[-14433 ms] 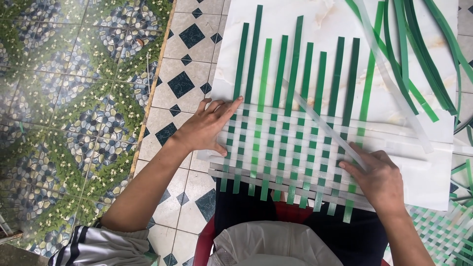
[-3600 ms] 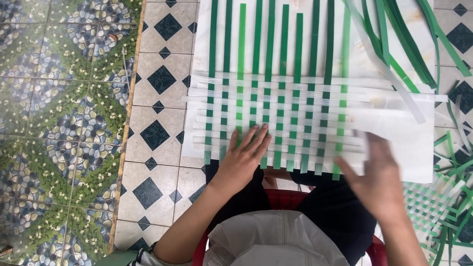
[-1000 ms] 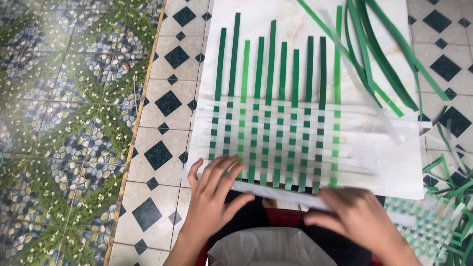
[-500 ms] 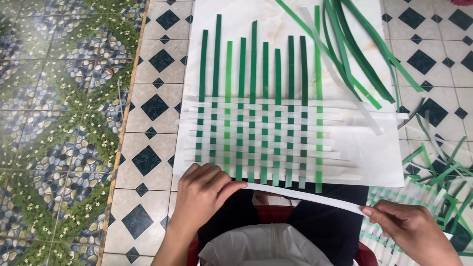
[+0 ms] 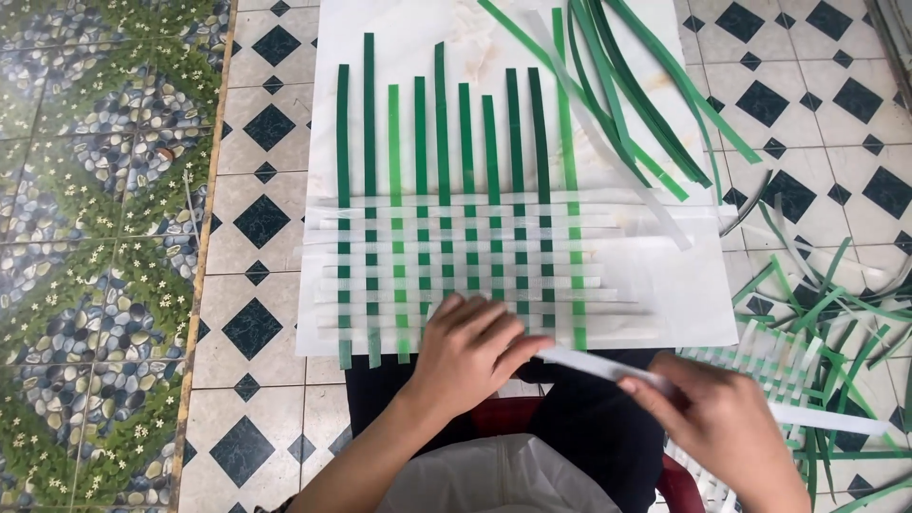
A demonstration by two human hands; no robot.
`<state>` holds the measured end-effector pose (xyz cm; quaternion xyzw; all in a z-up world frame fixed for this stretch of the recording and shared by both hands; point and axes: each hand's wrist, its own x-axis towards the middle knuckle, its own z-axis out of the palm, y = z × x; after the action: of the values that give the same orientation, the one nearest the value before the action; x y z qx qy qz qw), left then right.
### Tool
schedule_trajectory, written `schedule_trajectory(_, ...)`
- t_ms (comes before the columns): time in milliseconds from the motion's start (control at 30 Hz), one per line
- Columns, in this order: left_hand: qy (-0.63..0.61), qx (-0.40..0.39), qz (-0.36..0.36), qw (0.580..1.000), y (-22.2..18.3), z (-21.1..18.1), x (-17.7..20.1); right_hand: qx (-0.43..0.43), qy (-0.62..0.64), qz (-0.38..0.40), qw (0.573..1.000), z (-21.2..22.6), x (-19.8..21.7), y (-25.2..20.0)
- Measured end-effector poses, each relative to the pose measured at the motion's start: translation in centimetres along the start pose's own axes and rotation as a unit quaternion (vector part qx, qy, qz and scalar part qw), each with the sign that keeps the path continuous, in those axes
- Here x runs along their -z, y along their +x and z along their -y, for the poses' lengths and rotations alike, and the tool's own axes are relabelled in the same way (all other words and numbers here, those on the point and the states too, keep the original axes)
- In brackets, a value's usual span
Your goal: Weaving green and white plastic strips together to create a patterned mat or sheet
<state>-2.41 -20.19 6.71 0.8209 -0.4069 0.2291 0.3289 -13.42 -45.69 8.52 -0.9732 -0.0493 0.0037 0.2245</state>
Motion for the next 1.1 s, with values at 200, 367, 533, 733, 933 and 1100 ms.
schedule_trajectory(200,-0.025,0.102,-0.038,0.994,1.4,4.8,-2.5,-0.125,0.072,-0.254,0.956,-6.2,1.9,2.0)
schedule_trajectory(367,0.067,0.131,0.124,0.981,1.7,8.0,-5.1,-0.138,0.195,-0.246,0.939,-8.3,3.1,4.8)
schedule_trajectory(533,0.146,0.057,0.202,0.967,2.0,8.9,-10.3,-0.181,0.104,-0.123,0.970,-5.4,2.8,9.7)
schedule_trajectory(733,0.150,0.026,0.235,0.960,1.7,9.0,-12.3,-0.184,0.027,-0.079,0.979,-9.6,1.0,13.8)
schedule_trajectory(933,0.104,0.021,0.209,0.972,0.9,9.4,-11.8,-0.065,-0.077,-0.067,0.993,-15.7,2.8,13.5)
schedule_trajectory(1100,0.114,0.025,0.183,0.976,2.0,9.6,-11.8,-0.115,-0.132,-0.029,0.984,-17.8,3.4,14.9)
